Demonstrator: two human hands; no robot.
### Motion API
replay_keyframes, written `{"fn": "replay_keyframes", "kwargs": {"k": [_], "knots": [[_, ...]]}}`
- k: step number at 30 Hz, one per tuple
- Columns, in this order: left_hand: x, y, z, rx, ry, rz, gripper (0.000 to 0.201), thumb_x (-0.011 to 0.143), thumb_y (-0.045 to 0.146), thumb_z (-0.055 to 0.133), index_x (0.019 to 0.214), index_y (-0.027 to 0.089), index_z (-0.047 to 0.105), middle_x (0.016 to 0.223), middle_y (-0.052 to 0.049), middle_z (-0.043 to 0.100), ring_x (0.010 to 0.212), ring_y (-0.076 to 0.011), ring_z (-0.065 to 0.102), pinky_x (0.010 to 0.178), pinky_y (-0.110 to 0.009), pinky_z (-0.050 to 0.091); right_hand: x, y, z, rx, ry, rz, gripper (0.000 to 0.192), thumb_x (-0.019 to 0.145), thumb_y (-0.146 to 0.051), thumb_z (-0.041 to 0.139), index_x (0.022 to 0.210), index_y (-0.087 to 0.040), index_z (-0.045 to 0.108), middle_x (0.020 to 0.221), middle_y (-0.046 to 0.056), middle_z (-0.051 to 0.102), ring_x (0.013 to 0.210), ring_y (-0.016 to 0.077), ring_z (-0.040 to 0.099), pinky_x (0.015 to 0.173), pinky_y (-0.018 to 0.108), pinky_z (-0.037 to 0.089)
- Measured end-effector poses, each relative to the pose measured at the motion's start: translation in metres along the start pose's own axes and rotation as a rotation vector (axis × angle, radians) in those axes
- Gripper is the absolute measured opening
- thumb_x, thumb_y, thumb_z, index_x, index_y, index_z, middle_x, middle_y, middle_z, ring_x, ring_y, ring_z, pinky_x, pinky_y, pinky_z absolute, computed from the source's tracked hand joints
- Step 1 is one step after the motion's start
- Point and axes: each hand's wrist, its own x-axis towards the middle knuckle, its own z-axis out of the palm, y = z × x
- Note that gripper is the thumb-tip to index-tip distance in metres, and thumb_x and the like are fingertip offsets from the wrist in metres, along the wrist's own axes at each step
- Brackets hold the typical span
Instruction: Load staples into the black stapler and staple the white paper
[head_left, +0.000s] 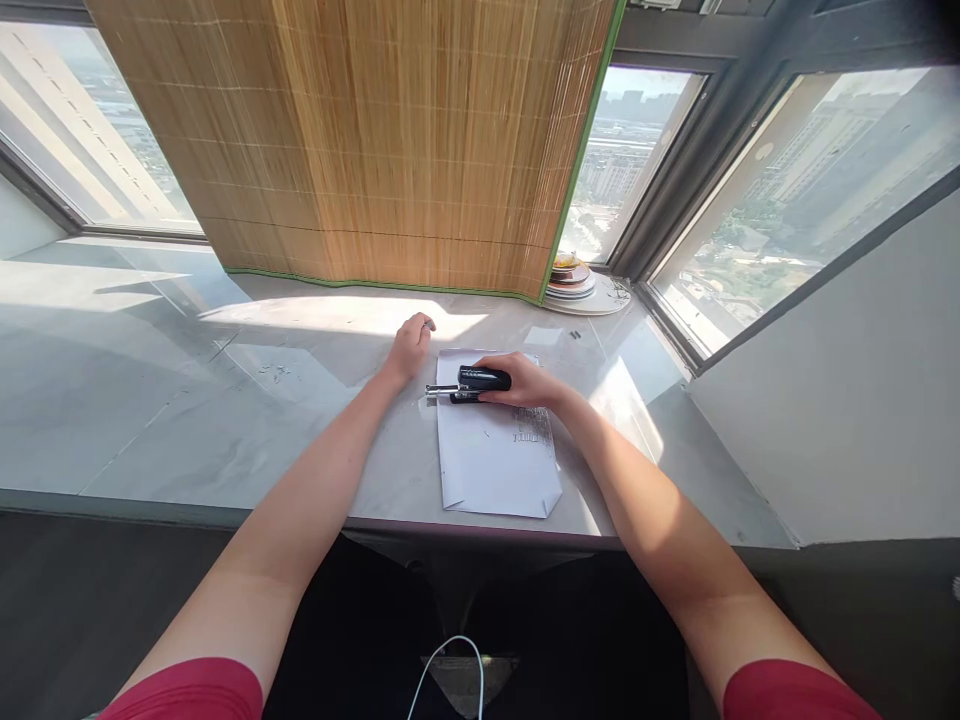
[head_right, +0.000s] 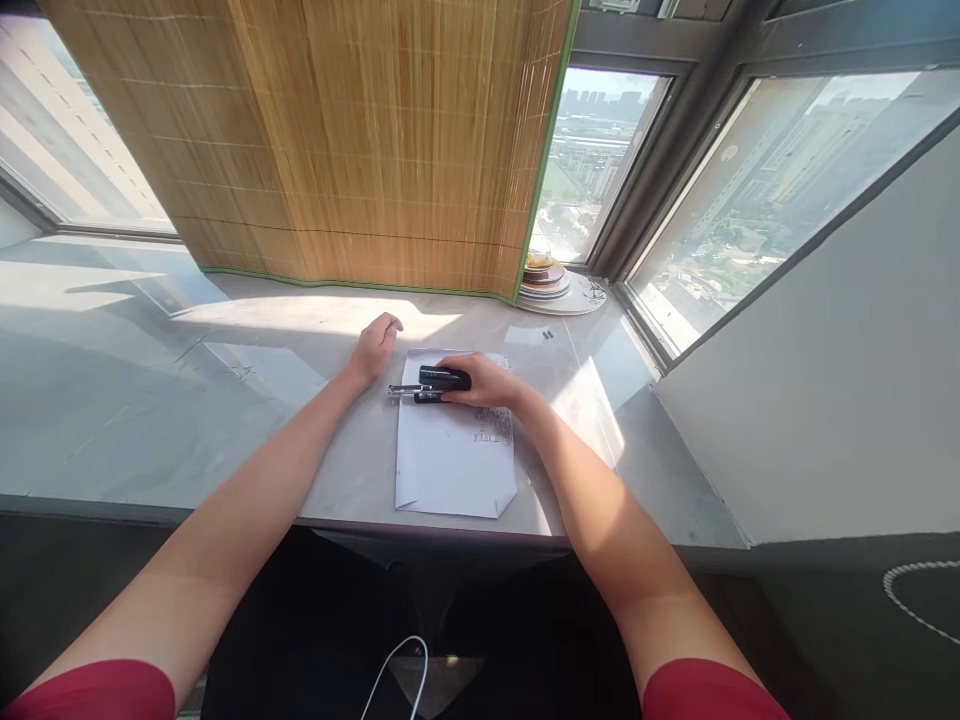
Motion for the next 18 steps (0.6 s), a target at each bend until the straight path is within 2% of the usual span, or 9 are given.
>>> {"fn": "replay_keyframes", "kwargs": {"k": [4, 8, 12, 15, 18], "knots": [[0.0, 0.001, 0.001, -0.003, -0.02, 0.016, 0.015, 0.1, 0.03, 0.046, 0.087, 0.024, 0.051, 0.088, -0.006, 0.058, 0.085, -0.0237, 0.053, 0.085, -0.041, 0.047, -0.001, 0.007, 0.005, -0.009, 0.198, 0.073, 0.036, 0.087, -0.044, 0.076, 0.117, -0.025, 0.072, 0.102, 0.002, 0.077, 0.089, 0.0201, 0.069, 0.085, 0.036, 0.055], [-0.002, 0.006, 0.001, -0.002, -0.043, 0.086, 0.021, 0.103, 0.036, 0.047, 0.09, 0.024, 0.058, 0.097, -0.008, 0.058, 0.091, -0.0241, 0.054, 0.088, -0.041, 0.048, -0.003, 0.019, 0.001, -0.051, 0.383, 0.155, 0.036, 0.083, -0.044, 0.078, 0.112, -0.024, 0.072, 0.1, 0.003, 0.077, 0.09, 0.023, 0.07, 0.087, 0.039, 0.056], [-0.004, 0.014, 0.003, -0.043, -0.053, 0.126, 0.024, 0.102, 0.039, 0.053, 0.104, 0.022, 0.07, 0.106, -0.01, 0.06, 0.09, -0.0226, 0.058, 0.084, -0.039, 0.05, -0.003, 0.03, 0.0, -0.112, 0.392, 0.217, 0.032, 0.083, -0.041, 0.078, 0.11, -0.025, 0.074, 0.099, 0.003, 0.078, 0.09, 0.0248, 0.071, 0.087, 0.04, 0.056], [-0.007, 0.018, 0.005, -0.086, -0.116, 0.173, 0.027, 0.098, 0.038, 0.061, 0.119, 0.023, 0.071, 0.104, -0.008, 0.066, 0.087, -0.0209, 0.06, 0.084, -0.038, 0.051, -0.002, 0.034, 0.001, -0.135, 0.383, 0.218, 0.034, 0.083, -0.039, 0.078, 0.113, -0.025, 0.073, 0.101, 0.004, 0.078, 0.092, 0.0257, 0.072, 0.088, 0.041, 0.055], [-0.009, 0.02, 0.006, -0.09, -0.191, 0.183, 0.027, 0.093, 0.041, 0.069, 0.112, 0.022, 0.075, 0.101, -0.007, 0.073, 0.087, -0.0211, 0.062, 0.085, -0.039, 0.051, -0.001, 0.037, 0.002, -0.137, 0.389, 0.208, 0.037, 0.083, -0.039, 0.078, 0.116, -0.024, 0.073, 0.106, 0.005, 0.078, 0.096, 0.0262, 0.072, 0.089, 0.041, 0.055]]}}
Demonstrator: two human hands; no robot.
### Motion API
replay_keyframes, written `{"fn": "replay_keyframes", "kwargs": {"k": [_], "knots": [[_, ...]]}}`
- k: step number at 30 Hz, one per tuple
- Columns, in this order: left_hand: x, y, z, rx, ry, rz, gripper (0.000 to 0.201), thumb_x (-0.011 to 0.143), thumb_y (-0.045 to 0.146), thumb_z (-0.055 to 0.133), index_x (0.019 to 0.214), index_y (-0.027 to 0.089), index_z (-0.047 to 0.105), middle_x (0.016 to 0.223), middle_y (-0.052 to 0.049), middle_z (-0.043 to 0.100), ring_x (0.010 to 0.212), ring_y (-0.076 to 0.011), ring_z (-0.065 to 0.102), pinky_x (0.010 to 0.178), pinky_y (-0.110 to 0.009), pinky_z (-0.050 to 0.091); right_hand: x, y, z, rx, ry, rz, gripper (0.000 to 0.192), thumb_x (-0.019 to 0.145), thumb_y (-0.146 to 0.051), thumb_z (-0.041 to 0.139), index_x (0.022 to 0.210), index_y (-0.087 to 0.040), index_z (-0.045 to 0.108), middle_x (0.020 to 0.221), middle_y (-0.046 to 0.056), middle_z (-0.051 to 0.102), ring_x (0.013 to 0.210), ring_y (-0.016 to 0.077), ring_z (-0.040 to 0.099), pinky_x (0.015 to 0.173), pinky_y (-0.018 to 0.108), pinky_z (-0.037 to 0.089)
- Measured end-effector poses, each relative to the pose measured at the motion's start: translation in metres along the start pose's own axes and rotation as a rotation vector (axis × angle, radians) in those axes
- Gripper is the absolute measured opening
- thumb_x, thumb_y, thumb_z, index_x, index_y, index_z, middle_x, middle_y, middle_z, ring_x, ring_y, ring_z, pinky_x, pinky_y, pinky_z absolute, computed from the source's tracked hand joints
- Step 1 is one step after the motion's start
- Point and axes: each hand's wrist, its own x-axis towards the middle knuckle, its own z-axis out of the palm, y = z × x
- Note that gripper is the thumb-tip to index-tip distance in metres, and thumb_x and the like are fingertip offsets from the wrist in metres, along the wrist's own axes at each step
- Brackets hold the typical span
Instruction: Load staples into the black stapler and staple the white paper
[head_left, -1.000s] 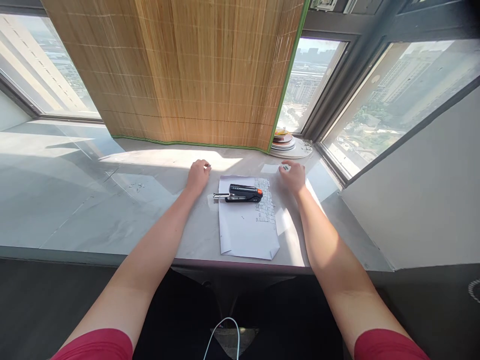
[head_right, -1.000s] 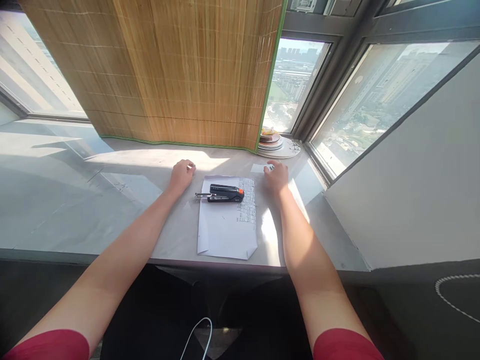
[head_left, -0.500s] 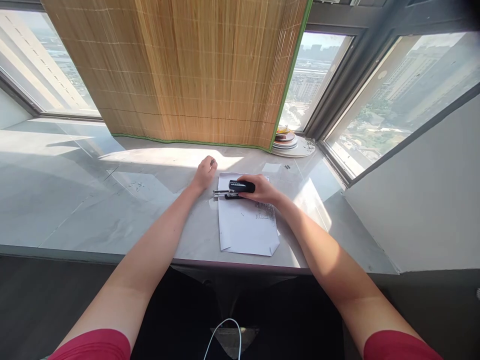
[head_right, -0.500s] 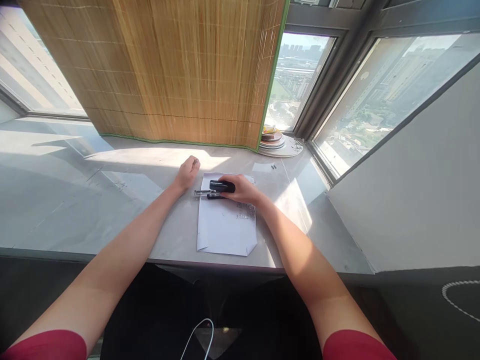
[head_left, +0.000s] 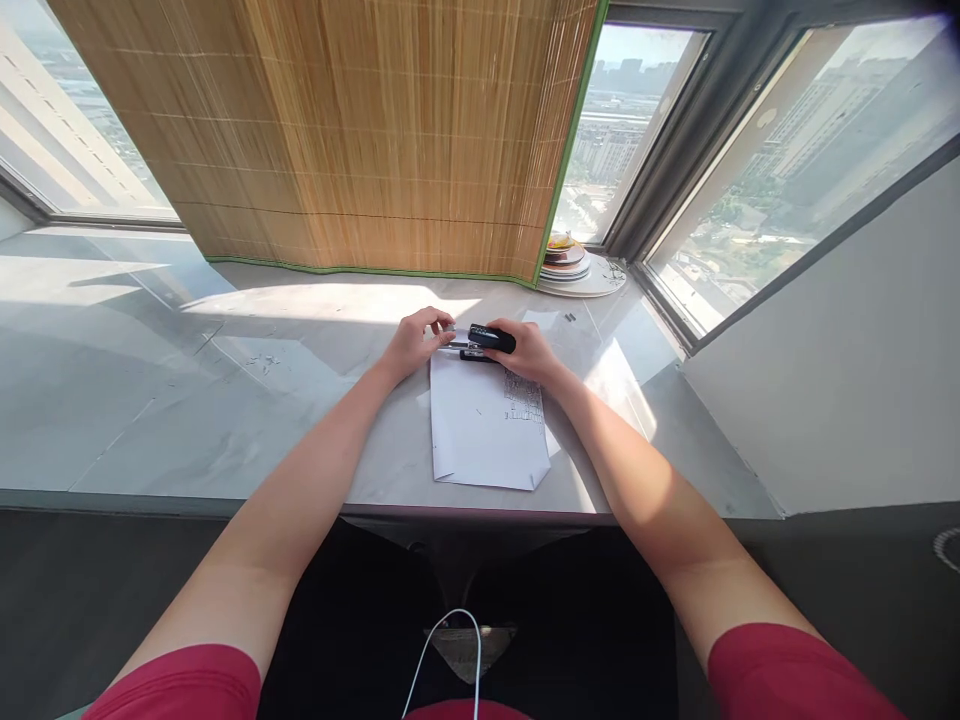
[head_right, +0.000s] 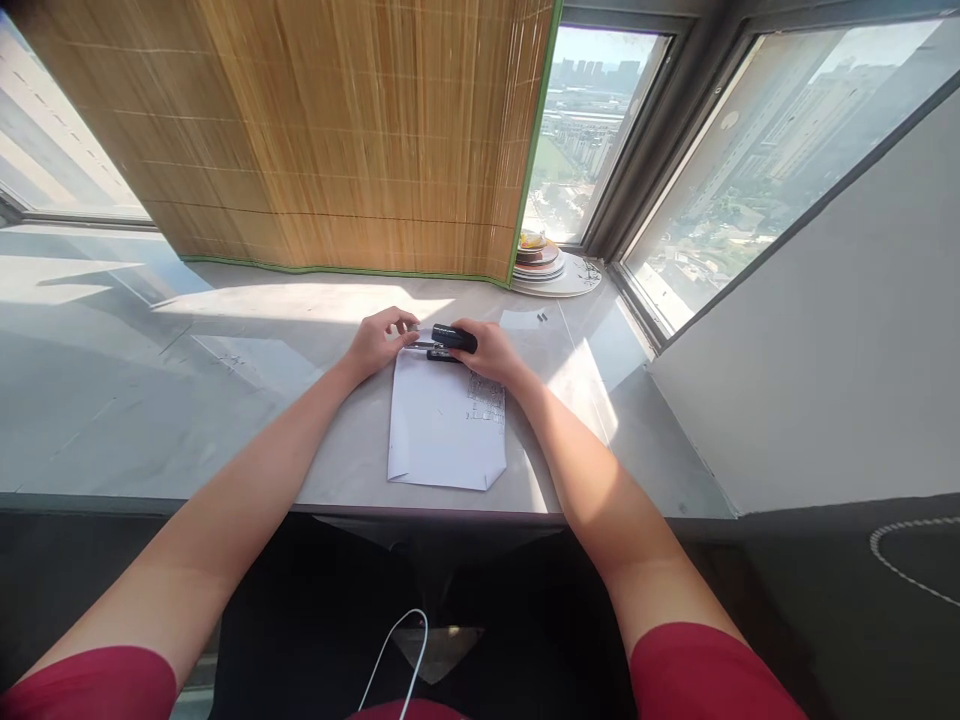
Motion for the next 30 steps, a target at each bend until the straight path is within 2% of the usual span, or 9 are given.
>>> {"fn": "replay_keyframes", "kwargs": {"k": [3, 6, 13, 18, 23, 28, 30], "knots": [[-0.001, 0.002, 0.001, 0.023, -0.085, 0.005, 0.025, 0.091, 0.044, 0.071, 0.101, 0.023, 0.079, 0.098, -0.007, 0.075, 0.091, -0.0229, 0.063, 0.085, -0.039, 0.051, 0.001, 0.001, 0.001, -0.001, 0.006, -0.002, 0.037, 0.083, -0.039, 0.079, 0.116, -0.024, 0.073, 0.107, 0.005, 0.078, 0.097, 0.0263, 0.072, 0.091, 0.041, 0.055], [-0.001, 0.004, 0.002, 0.014, -0.127, 0.01, 0.025, 0.087, 0.046, 0.075, 0.099, 0.025, 0.081, 0.097, -0.007, 0.075, 0.092, -0.0239, 0.062, 0.083, -0.04, 0.051, 0.001, 0.001, 0.0, 0.0, -0.007, -0.004, 0.037, 0.084, -0.039, 0.079, 0.117, -0.025, 0.073, 0.108, 0.005, 0.078, 0.098, 0.0264, 0.071, 0.091, 0.042, 0.055], [-0.001, 0.003, 0.002, -0.014, -0.122, -0.003, 0.02, 0.085, 0.044, 0.078, 0.096, 0.028, 0.084, 0.093, -0.007, 0.075, 0.091, -0.0247, 0.062, 0.082, -0.041, 0.052, 0.001, 0.002, 0.001, -0.001, -0.01, -0.024, 0.035, 0.085, -0.036, 0.078, 0.118, -0.025, 0.072, 0.109, 0.005, 0.078, 0.098, 0.0256, 0.071, 0.09, 0.041, 0.054], [0.0, -0.003, 0.003, -0.022, -0.144, 0.011, 0.026, 0.084, 0.041, 0.079, 0.108, 0.03, 0.083, 0.094, -0.006, 0.076, 0.091, -0.0233, 0.065, 0.087, -0.042, 0.054, 0.002, 0.001, 0.002, 0.004, -0.002, -0.033, 0.034, 0.084, -0.034, 0.077, 0.117, -0.025, 0.073, 0.105, 0.004, 0.078, 0.094, 0.0249, 0.071, 0.089, 0.041, 0.054], [-0.002, -0.001, -0.001, -0.1, -0.127, 0.058, 0.02, 0.083, 0.047, 0.08, 0.089, 0.028, 0.084, 0.095, -0.007, 0.078, 0.09, -0.0236, 0.07, 0.088, -0.042, 0.056, 0.001, 0.002, -0.008, 0.097, 0.02, -0.001, 0.034, 0.079, -0.037, 0.081, 0.11, -0.023, 0.077, 0.103, 0.004, 0.078, 0.094, 0.0253, 0.071, 0.091, 0.042, 0.055], [-0.004, 0.008, -0.004, -0.2, -0.094, 0.054, 0.026, 0.087, 0.048, 0.076, 0.096, 0.025, 0.083, 0.101, -0.008, 0.08, 0.094, -0.0243, 0.073, 0.09, -0.042, 0.057, -0.004, 0.009, -0.028, 0.192, 0.086, 0.049, 0.038, 0.072, -0.04, 0.087, 0.104, -0.02, 0.079, 0.101, 0.006, 0.079, 0.094, 0.0265, 0.072, 0.09, 0.043, 0.057], [-0.004, 0.01, -0.002, -0.217, -0.114, 0.041, 0.03, 0.087, 0.046, 0.078, 0.107, 0.024, 0.08, 0.101, -0.007, 0.08, 0.094, -0.023, 0.073, 0.093, -0.042, 0.055, -0.005, 0.006, -0.03, 0.218, 0.075, 0.04, 0.039, 0.071, -0.04, 0.088, 0.103, -0.02, 0.08, 0.1, 0.006, 0.079, 0.093, 0.0259, 0.073, 0.088, 0.041, 0.058]]}}
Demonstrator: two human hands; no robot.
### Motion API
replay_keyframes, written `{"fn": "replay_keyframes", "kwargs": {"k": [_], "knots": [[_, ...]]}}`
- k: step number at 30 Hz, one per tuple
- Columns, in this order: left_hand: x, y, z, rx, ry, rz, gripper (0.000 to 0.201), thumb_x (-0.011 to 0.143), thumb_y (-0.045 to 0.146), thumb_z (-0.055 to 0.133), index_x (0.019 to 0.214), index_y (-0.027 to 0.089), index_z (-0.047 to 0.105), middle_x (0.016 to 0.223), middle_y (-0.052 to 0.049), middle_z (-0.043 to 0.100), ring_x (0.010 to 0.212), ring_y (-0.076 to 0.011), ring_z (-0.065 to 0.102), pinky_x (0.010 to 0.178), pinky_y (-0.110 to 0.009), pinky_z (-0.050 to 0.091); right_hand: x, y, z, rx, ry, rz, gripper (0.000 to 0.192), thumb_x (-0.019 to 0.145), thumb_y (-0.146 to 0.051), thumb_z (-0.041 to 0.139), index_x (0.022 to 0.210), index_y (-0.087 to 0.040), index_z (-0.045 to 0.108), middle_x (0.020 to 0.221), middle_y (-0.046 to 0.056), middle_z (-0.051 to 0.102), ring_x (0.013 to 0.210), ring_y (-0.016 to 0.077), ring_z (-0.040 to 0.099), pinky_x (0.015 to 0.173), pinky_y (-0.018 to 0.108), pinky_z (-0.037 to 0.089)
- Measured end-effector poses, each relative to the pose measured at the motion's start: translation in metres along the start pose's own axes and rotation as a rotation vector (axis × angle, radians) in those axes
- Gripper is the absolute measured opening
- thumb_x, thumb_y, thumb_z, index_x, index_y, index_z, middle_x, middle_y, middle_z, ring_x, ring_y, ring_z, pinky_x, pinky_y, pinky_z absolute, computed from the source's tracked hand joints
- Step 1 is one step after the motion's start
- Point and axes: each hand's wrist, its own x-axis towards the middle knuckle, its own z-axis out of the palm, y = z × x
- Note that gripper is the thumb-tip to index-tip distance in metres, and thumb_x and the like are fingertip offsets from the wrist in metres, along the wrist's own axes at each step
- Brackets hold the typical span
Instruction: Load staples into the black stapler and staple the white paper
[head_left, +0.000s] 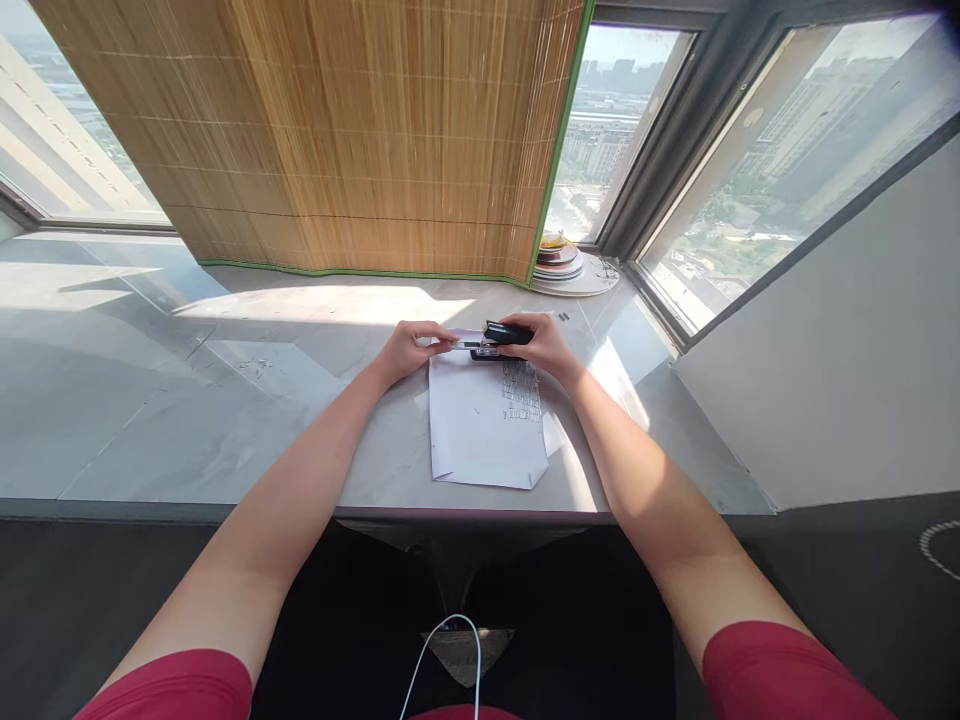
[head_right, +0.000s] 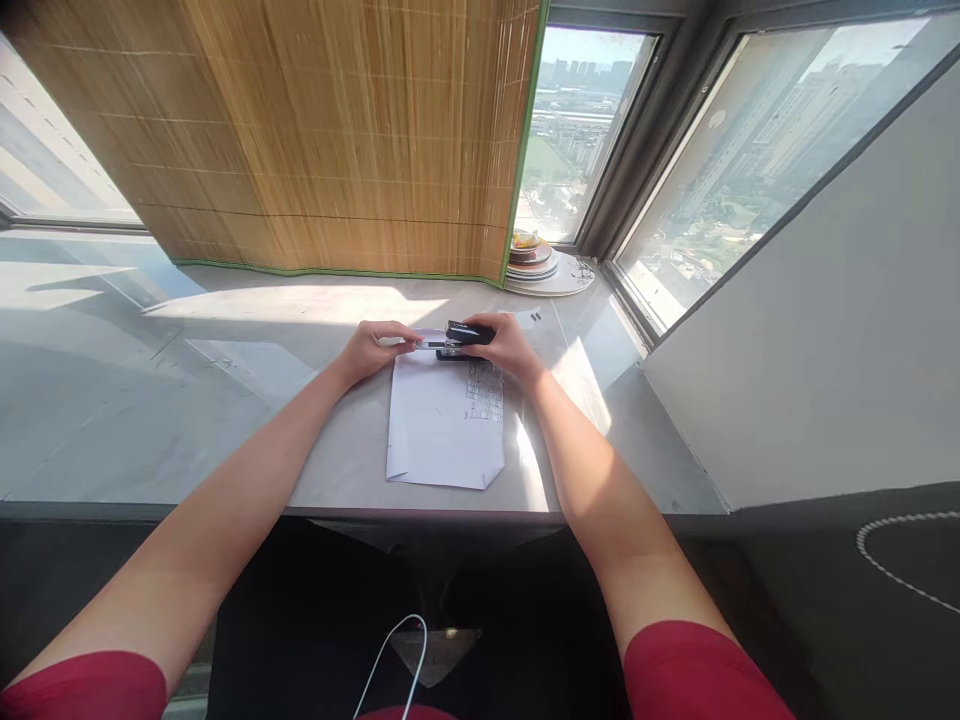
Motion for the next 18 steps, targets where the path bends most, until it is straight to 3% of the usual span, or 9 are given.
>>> {"fn": "replay_keyframes", "kwargs": {"k": [4, 9, 13, 16, 18], "knots": [[0.002, -0.001, 0.008, 0.021, -0.029, -0.004, 0.053, 0.079, 0.037, 0.087, 0.126, 0.026, 0.066, 0.105, -0.003, 0.077, 0.089, -0.0182, 0.071, 0.091, -0.037, 0.052, -0.001, -0.016, 0.018, 0.003, -0.062, -0.076, 0.037, 0.073, -0.04, 0.087, 0.103, -0.02, 0.08, 0.094, 0.004, 0.079, 0.085, 0.0222, 0.071, 0.082, 0.035, 0.057], [0.004, -0.006, 0.01, 0.014, -0.034, 0.013, 0.045, 0.078, 0.034, 0.088, 0.114, 0.025, 0.064, 0.101, -0.002, 0.072, 0.082, -0.0149, 0.066, 0.081, -0.031, 0.047, 0.002, -0.029, 0.034, 0.004, -0.058, -0.117, 0.037, 0.075, -0.042, 0.087, 0.103, -0.02, 0.08, 0.091, 0.002, 0.078, 0.081, 0.0192, 0.07, 0.077, 0.031, 0.053], [0.011, -0.016, 0.002, -0.078, 0.197, -0.03, 0.041, 0.083, 0.043, 0.084, 0.11, 0.023, 0.062, 0.093, -0.002, 0.067, 0.076, -0.0133, 0.06, 0.07, -0.027, 0.044, 0.004, -0.03, 0.041, -0.013, 0.039, -0.042, 0.036, 0.078, -0.044, 0.084, 0.105, -0.02, 0.078, 0.094, 0.004, 0.078, 0.085, 0.0207, 0.07, 0.079, 0.032, 0.053], [0.015, -0.025, -0.004, -0.12, 0.419, -0.11, 0.026, 0.095, 0.046, 0.068, 0.1, 0.022, 0.061, 0.087, -0.002, 0.061, 0.073, -0.0132, 0.055, 0.067, -0.027, 0.044, 0.004, -0.03, 0.052, -0.099, -0.003, -0.016, 0.031, 0.08, -0.041, 0.083, 0.104, -0.022, 0.077, 0.096, 0.003, 0.079, 0.087, 0.0214, 0.071, 0.082, 0.033, 0.053], [0.015, -0.028, -0.007, -0.134, 0.455, -0.159, 0.022, 0.099, 0.043, 0.062, 0.094, 0.022, 0.061, 0.083, -0.002, 0.059, 0.07, -0.0132, 0.052, 0.065, -0.027, 0.044, 0.003, -0.03, 0.057, -0.158, -0.04, -0.007, 0.029, 0.081, -0.038, 0.082, 0.106, -0.024, 0.077, 0.099, 0.002, 0.079, 0.09, 0.0222, 0.071, 0.084, 0.034, 0.054]]}}
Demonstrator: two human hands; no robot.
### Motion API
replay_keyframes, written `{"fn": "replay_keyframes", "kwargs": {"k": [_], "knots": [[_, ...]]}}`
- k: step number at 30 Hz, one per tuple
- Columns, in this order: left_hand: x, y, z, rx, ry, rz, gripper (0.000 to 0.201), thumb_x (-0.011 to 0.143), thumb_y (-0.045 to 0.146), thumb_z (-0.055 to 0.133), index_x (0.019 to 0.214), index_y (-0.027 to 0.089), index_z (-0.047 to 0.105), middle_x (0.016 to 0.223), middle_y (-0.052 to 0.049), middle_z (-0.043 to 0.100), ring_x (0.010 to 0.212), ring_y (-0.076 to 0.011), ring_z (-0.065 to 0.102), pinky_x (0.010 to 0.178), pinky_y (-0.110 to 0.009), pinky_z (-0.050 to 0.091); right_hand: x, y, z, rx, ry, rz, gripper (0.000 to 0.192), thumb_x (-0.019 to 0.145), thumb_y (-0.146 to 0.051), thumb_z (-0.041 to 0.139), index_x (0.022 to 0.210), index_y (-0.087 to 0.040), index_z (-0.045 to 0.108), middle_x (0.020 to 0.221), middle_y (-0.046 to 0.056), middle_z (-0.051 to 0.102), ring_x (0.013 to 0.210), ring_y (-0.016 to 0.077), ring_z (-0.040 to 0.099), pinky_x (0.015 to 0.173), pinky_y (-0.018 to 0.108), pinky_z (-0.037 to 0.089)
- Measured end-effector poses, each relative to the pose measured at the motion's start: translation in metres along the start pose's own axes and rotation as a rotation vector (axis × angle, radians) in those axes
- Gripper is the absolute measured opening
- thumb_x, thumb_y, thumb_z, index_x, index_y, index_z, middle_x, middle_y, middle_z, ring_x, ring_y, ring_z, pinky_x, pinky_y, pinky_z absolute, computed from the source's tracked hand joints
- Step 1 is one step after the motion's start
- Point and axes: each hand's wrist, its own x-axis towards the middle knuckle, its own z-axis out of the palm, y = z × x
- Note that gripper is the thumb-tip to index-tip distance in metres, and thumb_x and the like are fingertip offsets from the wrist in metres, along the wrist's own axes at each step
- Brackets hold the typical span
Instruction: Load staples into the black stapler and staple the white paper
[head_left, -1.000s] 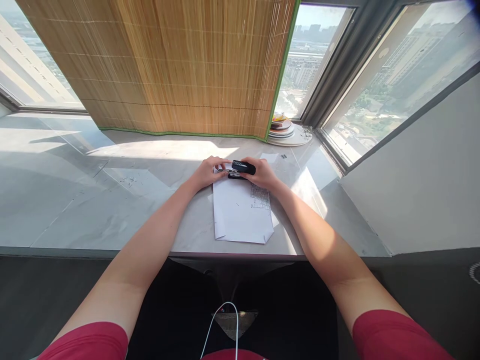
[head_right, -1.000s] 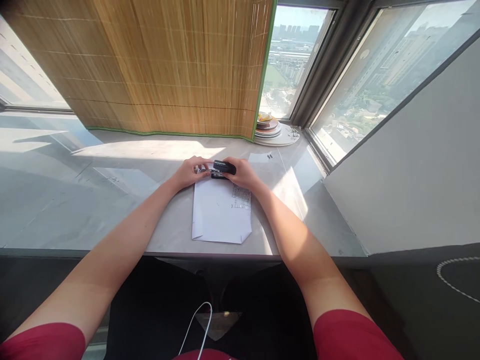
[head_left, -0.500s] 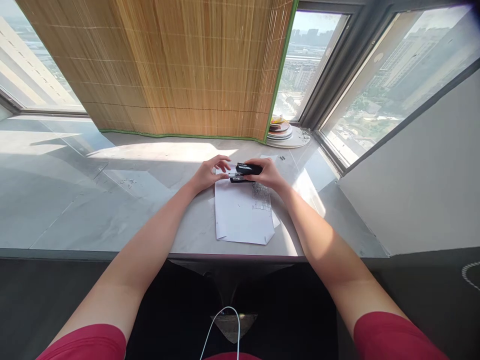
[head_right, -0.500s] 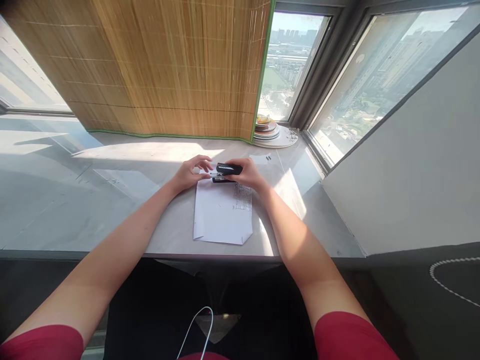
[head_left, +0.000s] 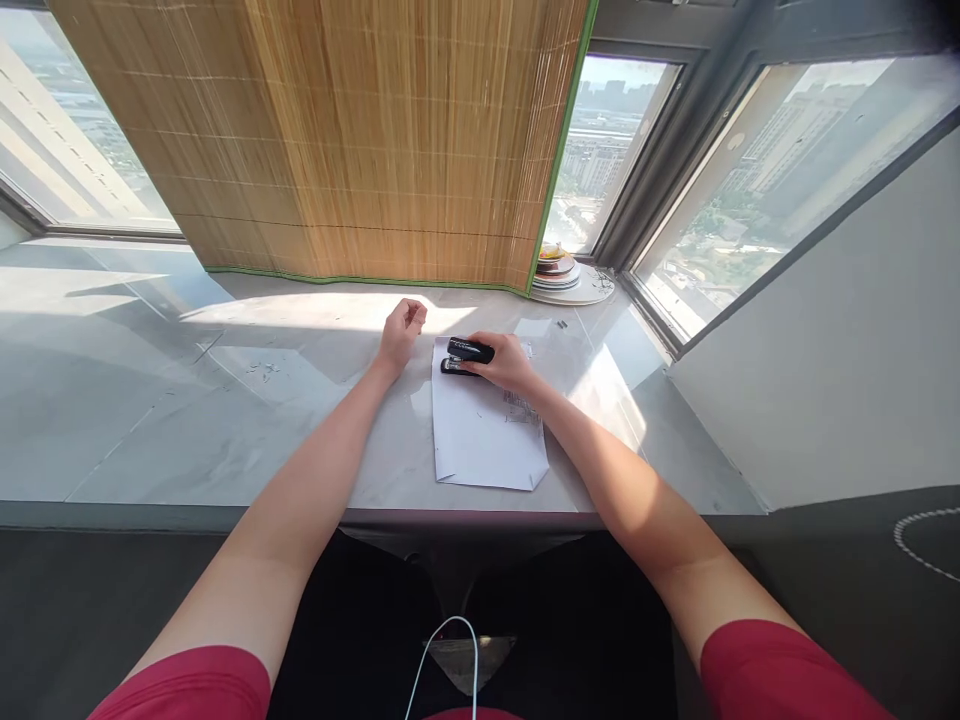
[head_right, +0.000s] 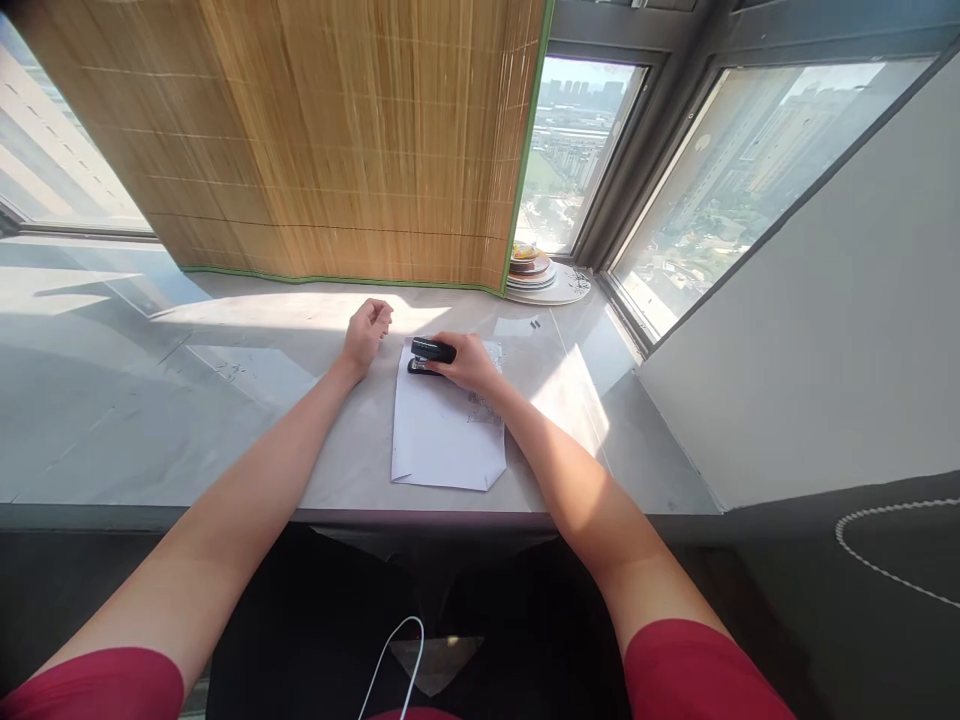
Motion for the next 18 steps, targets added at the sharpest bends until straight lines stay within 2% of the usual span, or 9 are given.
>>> {"fn": "replay_keyframes", "kwargs": {"k": [3, 5, 9, 13, 15, 18], "knots": [[0.0, 0.0, -0.001, 0.026, -0.072, -0.034, 0.019, 0.099, 0.038, 0.058, 0.091, 0.022, 0.063, 0.077, -0.001, 0.056, 0.067, -0.0136, 0.05, 0.064, -0.027, 0.043, -0.004, 0.002, -0.003, -0.042, -0.023, 0.023, 0.032, 0.083, -0.037, 0.079, 0.113, -0.025, 0.077, 0.103, 0.003, 0.08, 0.092, 0.0234, 0.072, 0.087, 0.035, 0.055], [-0.002, 0.003, -0.001, 0.044, -0.098, -0.037, 0.019, 0.099, 0.036, 0.057, 0.089, 0.021, 0.065, 0.073, -0.001, 0.054, 0.067, -0.0142, 0.049, 0.065, -0.028, 0.043, -0.012, 0.008, -0.015, -0.047, -0.016, 0.047, 0.033, 0.082, -0.037, 0.078, 0.113, -0.025, 0.077, 0.103, 0.003, 0.08, 0.093, 0.0243, 0.073, 0.088, 0.037, 0.055], [-0.004, 0.007, 0.001, 0.043, -0.112, -0.056, 0.02, 0.098, 0.034, 0.054, 0.087, 0.021, 0.065, 0.069, 0.0, 0.05, 0.066, -0.015, 0.048, 0.066, -0.028, 0.043, -0.045, 0.028, -0.057, -0.099, 0.031, 0.14, 0.039, 0.082, -0.043, 0.078, 0.117, -0.025, 0.077, 0.11, 0.004, 0.08, 0.102, 0.0279, 0.074, 0.096, 0.042, 0.056], [-0.005, 0.008, 0.003, 0.038, -0.156, -0.052, 0.021, 0.098, 0.034, 0.054, 0.086, 0.021, 0.065, 0.074, -0.001, 0.053, 0.068, -0.0149, 0.049, 0.066, -0.028, 0.042, -0.077, 0.052, -0.101, -0.097, 0.063, 0.28, 0.05, 0.081, -0.056, 0.079, 0.121, -0.026, 0.076, 0.113, 0.006, 0.079, 0.103, 0.0291, 0.074, 0.095, 0.044, 0.059], [-0.004, 0.007, 0.003, 0.03, -0.155, -0.049, 0.021, 0.098, 0.035, 0.055, 0.085, 0.021, 0.065, 0.072, -0.001, 0.052, 0.068, -0.0149, 0.048, 0.065, -0.028, 0.041, -0.082, 0.064, -0.116, -0.033, 0.056, 0.277, 0.053, 0.085, -0.063, 0.072, 0.123, -0.026, 0.076, 0.117, 0.007, 0.078, 0.106, 0.0295, 0.073, 0.094, 0.044, 0.06], [-0.004, 0.006, 0.002, 0.007, -0.131, -0.073, 0.027, 0.098, 0.038, 0.054, 0.079, 0.021, 0.063, 0.065, 0.0, 0.048, 0.063, -0.0144, 0.045, 0.062, -0.028, 0.038, -0.074, 0.086, -0.127, 0.007, 0.222, 0.233, 0.055, 0.096, -0.068, 0.052, 0.123, -0.025, 0.074, 0.124, 0.01, 0.076, 0.113, 0.03, 0.071, 0.094, 0.047, 0.061]]}}
